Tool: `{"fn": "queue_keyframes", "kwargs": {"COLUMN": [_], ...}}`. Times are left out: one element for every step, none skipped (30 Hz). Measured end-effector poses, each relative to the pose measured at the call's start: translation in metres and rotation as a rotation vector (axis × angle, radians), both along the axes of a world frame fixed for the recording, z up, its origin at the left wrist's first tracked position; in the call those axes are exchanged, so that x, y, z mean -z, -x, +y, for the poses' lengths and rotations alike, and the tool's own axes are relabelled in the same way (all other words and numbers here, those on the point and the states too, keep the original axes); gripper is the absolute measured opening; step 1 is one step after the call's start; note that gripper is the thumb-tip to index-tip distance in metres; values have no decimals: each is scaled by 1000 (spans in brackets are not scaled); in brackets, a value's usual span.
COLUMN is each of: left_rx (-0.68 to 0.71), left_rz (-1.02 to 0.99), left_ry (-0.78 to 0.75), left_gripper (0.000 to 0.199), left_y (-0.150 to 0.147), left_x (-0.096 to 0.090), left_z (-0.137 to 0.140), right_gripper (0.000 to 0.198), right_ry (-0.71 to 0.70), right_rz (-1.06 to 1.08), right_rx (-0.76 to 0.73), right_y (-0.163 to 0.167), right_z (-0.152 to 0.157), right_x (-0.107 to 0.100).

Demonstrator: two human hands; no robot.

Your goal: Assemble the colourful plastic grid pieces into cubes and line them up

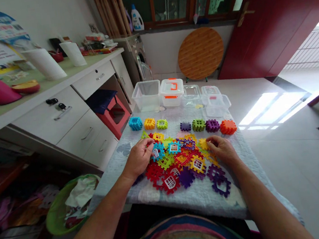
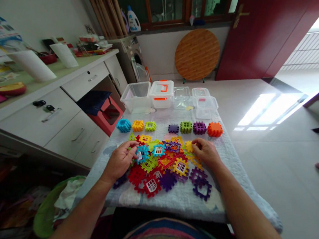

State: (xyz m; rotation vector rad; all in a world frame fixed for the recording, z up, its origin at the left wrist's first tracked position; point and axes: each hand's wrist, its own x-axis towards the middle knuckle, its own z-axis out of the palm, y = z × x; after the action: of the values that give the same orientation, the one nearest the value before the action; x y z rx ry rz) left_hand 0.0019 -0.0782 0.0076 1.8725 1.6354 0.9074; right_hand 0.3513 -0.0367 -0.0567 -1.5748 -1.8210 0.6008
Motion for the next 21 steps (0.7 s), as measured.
{"fn": "queue_keyframes", "kwargs": {"left_rx": [-15, -14, 5, 42, 90, 140, 179, 205, 220, 226, 226, 226, 227, 231, 239, 250, 264, 279, 295, 312, 332], "left_rz": [-16, -6, 30, 88, 162, 243, 322, 393, 451, 495, 525, 544, 557, 564, 569, 571, 571, 572, 574, 579, 589], "left_ry": [0, -16, -44, -78, -110, -132, -142, -141, -132, -116, -98, -82, -69, -57, -48, -39, -33, -31, -33, -39, -44], "left_gripper": [28, 28, 28, 28, 31, 36, 44, 51, 57, 60, 61, 60, 59, 58, 58, 58, 59, 59, 60, 60, 59], "left_y": [-1, -2, -3, -3, -3, -4, -4, -4, -4, -5, -6, -6, -7, -7, -7, -7, -6, -6, -5, -4, -4], "left_x": [-2, -3, -6, -8, -10, -11, -11, -11, -10, -9, -7, -6, -6, -6, -7, -8, -10, -12, -14, -16, -18], "left_z": [-1, -1, -2, -3, -4, -5, -6, -7, -7, -6, -6, -5, -4, -3, -1, 0, 1, 3, 5, 7, 10], "right_gripper": [27, 28, 28, 28, 28, 28, 28, 28, 27, 27, 27, 27, 27, 27, 27, 27, 27, 27, 27, 27, 27], "right_ry": [-2, -3, -3, -2, -1, 0, 1, 2, 3, 5, 6, 7, 6, 4, 2, 0, 0, 1, 4, 8, 12], "right_rz": [-3, -5, -7, -8, -8, -8, -7, -6, -6, -5, -4, -2, 0, 4, 9, 12, 14, 14, 12, 10, 8], "right_rx": [0, 0, 0, -2, -2, -2, -2, -2, -3, -4, -5, -5, -2, 2, 7, 12, 16, 16, 15, 14, 12], "right_y": [0, 0, -1, -1, -1, -2, -2, -2, -3, -2, -2, -1, -1, 0, 1, 2, 2, 3, 3, 3, 3], "right_z": [0, 0, 1, 1, 1, 2, 2, 2, 3, 2, 2, 2, 1, 1, 0, 0, 0, 0, 0, -1, -1], "right_x": [0, 1, 2, 3, 3, 4, 5, 5, 5, 5, 4, 4, 3, 2, 1, 0, -1, -1, -1, -1, -1]}}
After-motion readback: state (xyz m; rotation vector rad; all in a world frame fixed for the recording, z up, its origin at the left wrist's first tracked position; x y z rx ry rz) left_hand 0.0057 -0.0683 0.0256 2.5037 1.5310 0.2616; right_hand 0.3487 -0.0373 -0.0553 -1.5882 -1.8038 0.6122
